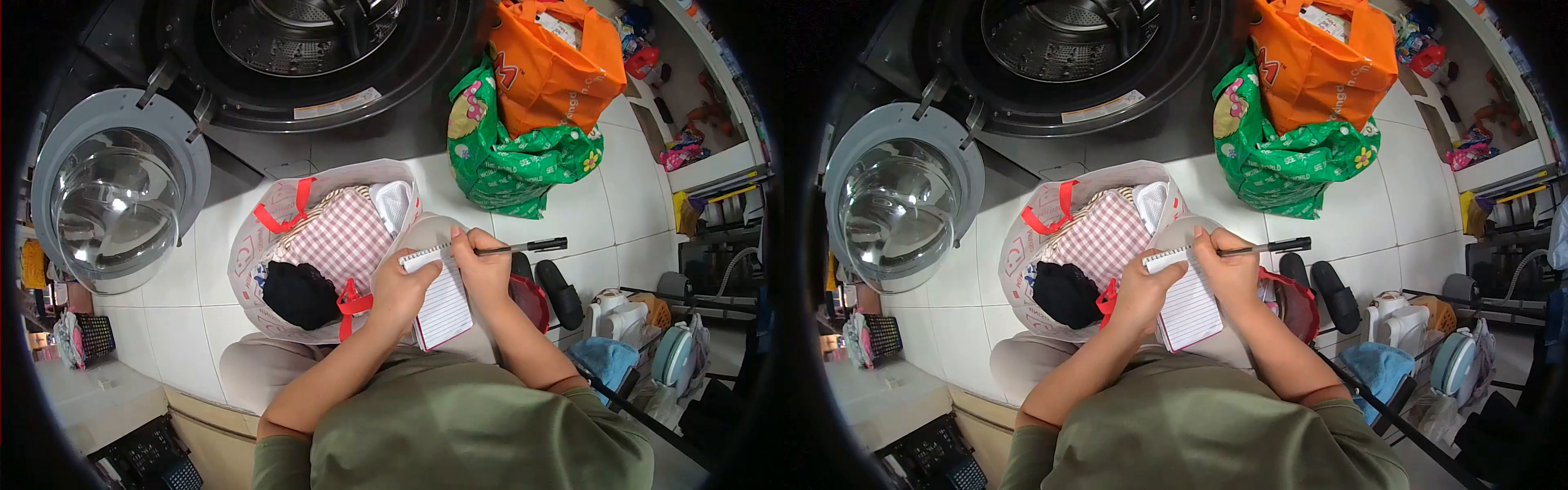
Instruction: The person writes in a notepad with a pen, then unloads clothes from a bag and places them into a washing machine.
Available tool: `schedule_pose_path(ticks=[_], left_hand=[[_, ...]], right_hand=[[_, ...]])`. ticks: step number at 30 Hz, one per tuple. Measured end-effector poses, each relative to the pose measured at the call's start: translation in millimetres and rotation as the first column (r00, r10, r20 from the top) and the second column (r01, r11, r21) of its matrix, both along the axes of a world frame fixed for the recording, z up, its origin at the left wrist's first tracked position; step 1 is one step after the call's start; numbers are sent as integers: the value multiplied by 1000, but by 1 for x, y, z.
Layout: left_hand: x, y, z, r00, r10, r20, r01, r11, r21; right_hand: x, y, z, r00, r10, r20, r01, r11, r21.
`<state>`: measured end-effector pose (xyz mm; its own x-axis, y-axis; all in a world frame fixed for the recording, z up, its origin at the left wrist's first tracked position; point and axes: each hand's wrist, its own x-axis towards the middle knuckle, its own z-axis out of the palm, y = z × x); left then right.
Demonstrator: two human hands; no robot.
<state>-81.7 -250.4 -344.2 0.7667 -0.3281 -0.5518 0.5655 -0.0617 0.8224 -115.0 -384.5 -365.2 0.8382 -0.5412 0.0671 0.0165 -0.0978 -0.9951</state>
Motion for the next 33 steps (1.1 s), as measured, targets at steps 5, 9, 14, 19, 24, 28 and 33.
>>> schedule_pose_path(ticks=[5, 9, 14, 19, 24, 28, 33], left_hand=[[-1, 0, 3, 1000, 4, 4, -4, 1000, 8], [0, -1, 3, 1000, 2, -11, -2, 1000, 9], [0, -1, 3, 999, 18, -39, -18, 1000, -24], [-1, -2, 7, 999, 39, -25, -40, 998, -40], [0, -2, -1, 1000, 30, -7, -31, 999, -28], [0, -1, 2, 999, 27, -46, -30, 998, -49], [0, -2, 6, 998, 42, -37, -44, 998, -51]], right_hand=[[-1, 0, -3, 1000, -14, 4, 14, 1000, -10], [1, 2, 4, 999, -52, 7, 52, 999, -14], [1, 2, -2, 998, -64, -3, 64, 996, 66], [1, 1, 2, 999, -44, 1, 44, 998, 45], [2, -2, -2, 999, -43, 18, 42, 998, 51], [0, -3, 1, 1000, -6, 10, 6, 1000, 21], [1, -2, 1, 999, -34, -8, 34, 998, 46]])
